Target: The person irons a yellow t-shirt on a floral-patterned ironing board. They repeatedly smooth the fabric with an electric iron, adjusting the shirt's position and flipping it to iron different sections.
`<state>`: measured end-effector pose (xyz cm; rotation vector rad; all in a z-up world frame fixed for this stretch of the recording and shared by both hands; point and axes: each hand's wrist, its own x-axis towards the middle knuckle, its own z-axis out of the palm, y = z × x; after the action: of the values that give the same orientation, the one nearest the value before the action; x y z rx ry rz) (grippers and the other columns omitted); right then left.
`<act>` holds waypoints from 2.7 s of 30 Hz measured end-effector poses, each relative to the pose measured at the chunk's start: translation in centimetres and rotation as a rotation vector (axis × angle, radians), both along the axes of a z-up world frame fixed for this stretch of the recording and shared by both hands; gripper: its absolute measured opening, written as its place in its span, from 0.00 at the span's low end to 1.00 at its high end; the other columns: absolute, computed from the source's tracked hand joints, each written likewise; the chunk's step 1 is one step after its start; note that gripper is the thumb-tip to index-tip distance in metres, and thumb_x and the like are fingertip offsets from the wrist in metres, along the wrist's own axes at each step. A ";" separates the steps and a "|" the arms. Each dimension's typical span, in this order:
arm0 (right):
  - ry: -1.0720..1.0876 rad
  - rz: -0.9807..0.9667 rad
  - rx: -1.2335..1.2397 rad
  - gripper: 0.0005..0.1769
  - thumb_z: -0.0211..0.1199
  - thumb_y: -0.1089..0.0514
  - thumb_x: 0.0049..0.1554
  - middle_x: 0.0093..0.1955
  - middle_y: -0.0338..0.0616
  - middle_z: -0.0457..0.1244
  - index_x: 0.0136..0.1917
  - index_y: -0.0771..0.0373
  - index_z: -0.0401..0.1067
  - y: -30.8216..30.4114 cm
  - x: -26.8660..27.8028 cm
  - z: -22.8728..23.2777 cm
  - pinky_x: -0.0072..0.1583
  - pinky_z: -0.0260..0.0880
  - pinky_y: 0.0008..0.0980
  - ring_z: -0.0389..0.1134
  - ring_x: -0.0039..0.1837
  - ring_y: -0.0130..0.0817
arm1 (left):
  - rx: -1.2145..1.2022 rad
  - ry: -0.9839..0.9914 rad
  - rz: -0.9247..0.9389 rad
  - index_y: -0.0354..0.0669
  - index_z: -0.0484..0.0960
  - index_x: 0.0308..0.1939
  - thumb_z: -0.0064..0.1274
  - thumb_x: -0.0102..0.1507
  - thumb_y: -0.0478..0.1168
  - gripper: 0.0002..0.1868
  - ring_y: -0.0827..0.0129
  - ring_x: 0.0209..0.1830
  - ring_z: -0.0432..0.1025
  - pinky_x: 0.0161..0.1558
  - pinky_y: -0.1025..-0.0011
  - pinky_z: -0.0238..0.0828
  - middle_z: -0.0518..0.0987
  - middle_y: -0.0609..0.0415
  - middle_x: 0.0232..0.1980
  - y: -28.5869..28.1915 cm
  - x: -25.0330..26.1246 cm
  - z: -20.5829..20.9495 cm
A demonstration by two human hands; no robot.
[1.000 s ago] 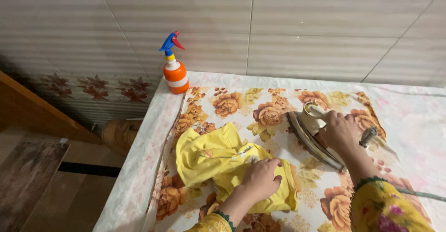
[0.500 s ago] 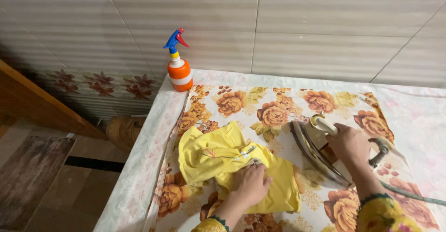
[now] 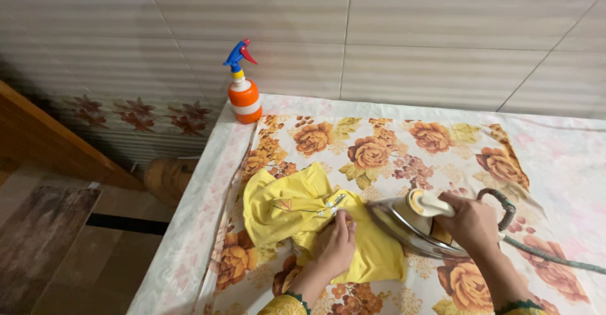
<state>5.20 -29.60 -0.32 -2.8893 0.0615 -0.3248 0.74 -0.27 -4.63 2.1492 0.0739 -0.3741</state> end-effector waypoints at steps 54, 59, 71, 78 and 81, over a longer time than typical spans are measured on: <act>0.280 0.359 -0.266 0.12 0.67 0.54 0.54 0.33 0.31 0.69 0.51 0.38 0.81 5.1 -4.2 0.5 0.37 0.69 0.33 0.70 0.33 0.27 | 0.719 -0.149 -0.583 0.39 0.85 0.38 0.61 0.57 0.37 0.07 0.55 0.45 0.76 0.60 0.54 0.63 0.82 0.44 0.41 4.8 -4.2 2.0; 0.343 0.295 -0.227 0.15 0.66 0.50 0.57 0.32 0.31 0.69 0.58 0.36 0.78 9.5 -4.0 0.7 0.34 0.68 0.34 0.69 0.32 0.29 | 0.789 0.099 -0.644 0.37 0.85 0.44 0.64 0.56 0.42 0.16 0.53 0.46 0.80 0.53 0.52 0.76 0.84 0.43 0.46 4.8 -4.2 4.6; 0.191 0.271 -0.117 0.15 0.67 0.54 0.48 0.33 0.44 0.70 0.50 0.42 0.81 11.3 -5.9 2.8 0.41 0.73 0.42 0.73 0.36 0.43 | 0.834 0.259 -0.741 0.36 0.86 0.48 0.64 0.57 0.51 0.24 0.55 0.50 0.80 0.51 0.58 0.78 0.85 0.45 0.51 4.2 -3.8 3.7; 0.252 0.034 -0.142 0.16 0.60 0.55 0.55 0.35 0.43 0.71 0.55 0.40 0.79 8.4 -5.6 2.8 0.43 0.76 0.42 0.75 0.37 0.41 | 0.707 0.170 -0.511 0.38 0.85 0.48 0.57 0.63 0.57 0.24 0.53 0.50 0.79 0.52 0.58 0.76 0.84 0.43 0.50 3.8 -2.8 3.7; 0.114 -0.027 -0.099 0.19 0.62 0.53 0.52 0.38 0.48 0.71 0.57 0.42 0.79 7.0 -4.7 2.6 0.44 0.75 0.45 0.74 0.40 0.46 | 0.692 0.145 -0.496 0.37 0.85 0.48 0.56 0.64 0.57 0.25 0.52 0.50 0.79 0.51 0.58 0.75 0.84 0.41 0.49 3.6 -2.5 3.9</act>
<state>0.53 -22.61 2.27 -3.0053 0.1062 -0.1716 -1.72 3.28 -0.70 2.8136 -0.2949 -0.8944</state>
